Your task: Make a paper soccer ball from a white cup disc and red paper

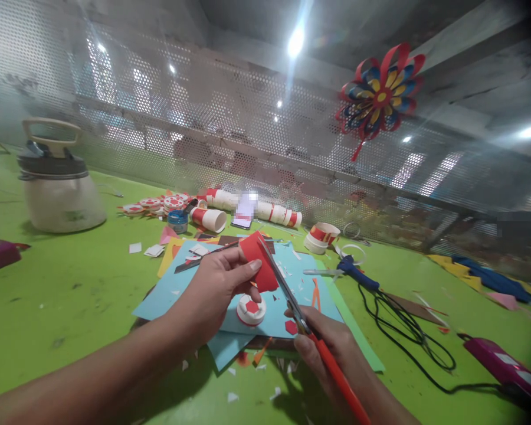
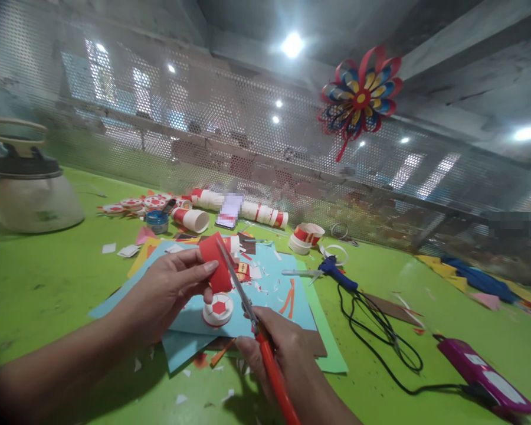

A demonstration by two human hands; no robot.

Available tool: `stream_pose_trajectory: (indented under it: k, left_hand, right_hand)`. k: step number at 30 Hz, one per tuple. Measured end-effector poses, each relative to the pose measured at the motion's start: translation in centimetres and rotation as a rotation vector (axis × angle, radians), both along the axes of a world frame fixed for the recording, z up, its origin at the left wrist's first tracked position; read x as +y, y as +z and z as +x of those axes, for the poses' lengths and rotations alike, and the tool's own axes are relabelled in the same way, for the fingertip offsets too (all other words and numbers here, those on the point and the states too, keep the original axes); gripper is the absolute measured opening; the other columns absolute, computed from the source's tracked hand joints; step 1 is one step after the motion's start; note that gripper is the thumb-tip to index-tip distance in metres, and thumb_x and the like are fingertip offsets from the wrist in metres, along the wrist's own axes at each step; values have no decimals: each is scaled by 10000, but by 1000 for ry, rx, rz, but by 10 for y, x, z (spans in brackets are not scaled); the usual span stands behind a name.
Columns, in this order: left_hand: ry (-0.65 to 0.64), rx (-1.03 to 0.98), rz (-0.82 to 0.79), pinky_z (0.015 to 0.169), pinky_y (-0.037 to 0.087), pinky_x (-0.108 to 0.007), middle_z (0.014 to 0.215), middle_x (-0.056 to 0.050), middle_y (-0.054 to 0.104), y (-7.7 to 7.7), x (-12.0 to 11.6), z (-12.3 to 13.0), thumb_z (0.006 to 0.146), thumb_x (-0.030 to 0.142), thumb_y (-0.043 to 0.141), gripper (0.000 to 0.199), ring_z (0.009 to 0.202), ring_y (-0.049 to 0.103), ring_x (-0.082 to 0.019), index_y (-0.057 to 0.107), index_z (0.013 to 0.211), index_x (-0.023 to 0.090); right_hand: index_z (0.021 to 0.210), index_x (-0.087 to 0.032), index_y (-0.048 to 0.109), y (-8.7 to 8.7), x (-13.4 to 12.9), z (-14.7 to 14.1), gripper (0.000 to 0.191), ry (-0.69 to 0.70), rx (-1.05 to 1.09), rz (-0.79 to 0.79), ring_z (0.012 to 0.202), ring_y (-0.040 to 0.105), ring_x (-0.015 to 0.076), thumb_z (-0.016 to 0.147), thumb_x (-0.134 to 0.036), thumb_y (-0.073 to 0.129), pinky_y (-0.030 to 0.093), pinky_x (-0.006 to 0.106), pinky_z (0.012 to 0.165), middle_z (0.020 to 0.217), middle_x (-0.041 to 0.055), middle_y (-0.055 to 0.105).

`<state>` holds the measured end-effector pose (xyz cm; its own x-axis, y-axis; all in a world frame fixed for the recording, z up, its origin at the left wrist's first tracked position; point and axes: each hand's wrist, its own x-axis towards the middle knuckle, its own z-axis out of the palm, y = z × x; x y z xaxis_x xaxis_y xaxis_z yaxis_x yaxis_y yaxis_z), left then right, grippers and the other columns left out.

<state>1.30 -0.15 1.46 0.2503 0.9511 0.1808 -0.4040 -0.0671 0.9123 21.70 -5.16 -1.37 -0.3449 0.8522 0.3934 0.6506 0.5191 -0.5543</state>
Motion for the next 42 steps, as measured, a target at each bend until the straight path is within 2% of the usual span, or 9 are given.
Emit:
stream_pose_trajectory:
  k: [8,13,21,26,32,36,42]
  left_hand:
    - [-2,8,1,495,452,-220,687,-36,646,-1,1,1,783,261,686,167,502,549,-102,630,787,104]
    - [-3,5,8,487,443,-219,669,-32,638,-2,1,1,776,260,690,169,486,535,-99,628,784,103]
    - [-6,-2,2,498,439,-221,674,-29,639,-2,1,0,766,262,693,172,475,522,-90,638,799,102]
    - [-24,4,24,501,437,-220,668,-29,646,-1,0,1,773,268,683,164,481,516,-90,666,805,109]
    - [-17,-4,19,498,430,-222,661,-21,637,-1,0,1,758,274,701,165,480,506,-87,674,805,119]
    - [-16,-2,16,506,435,-225,674,-17,634,-3,0,1,756,281,708,189,477,501,-83,673,842,117]
    - [-35,3,27,511,434,-225,702,-29,653,-6,2,0,781,264,688,172,485,515,-85,685,870,118]
  right_hand:
    - [1045,-151,633,1,0,2,405,-7,-35,-4,617,554,157,929,-486,437,418,249,586,731,27,623]
    - [1046,-160,634,2,0,2,362,10,1,1,681,592,166,921,-458,473,442,246,621,825,49,674]
    - [1044,-160,631,3,-1,1,298,17,-1,30,634,570,144,918,-396,499,432,232,598,753,18,645]
    - [1029,-157,638,4,-2,0,308,-8,-24,32,590,545,139,914,-405,497,425,233,570,679,1,611]
    - [1027,-158,641,4,-1,-1,297,-12,-14,43,643,585,153,906,-396,510,452,242,609,775,36,665]
    - [1050,-153,637,4,-1,-1,308,-6,-7,36,636,581,150,909,-393,506,443,237,604,753,25,655]
    - [1020,-165,649,-1,-1,1,378,-35,-18,44,617,576,152,917,-483,472,432,239,579,746,28,663]
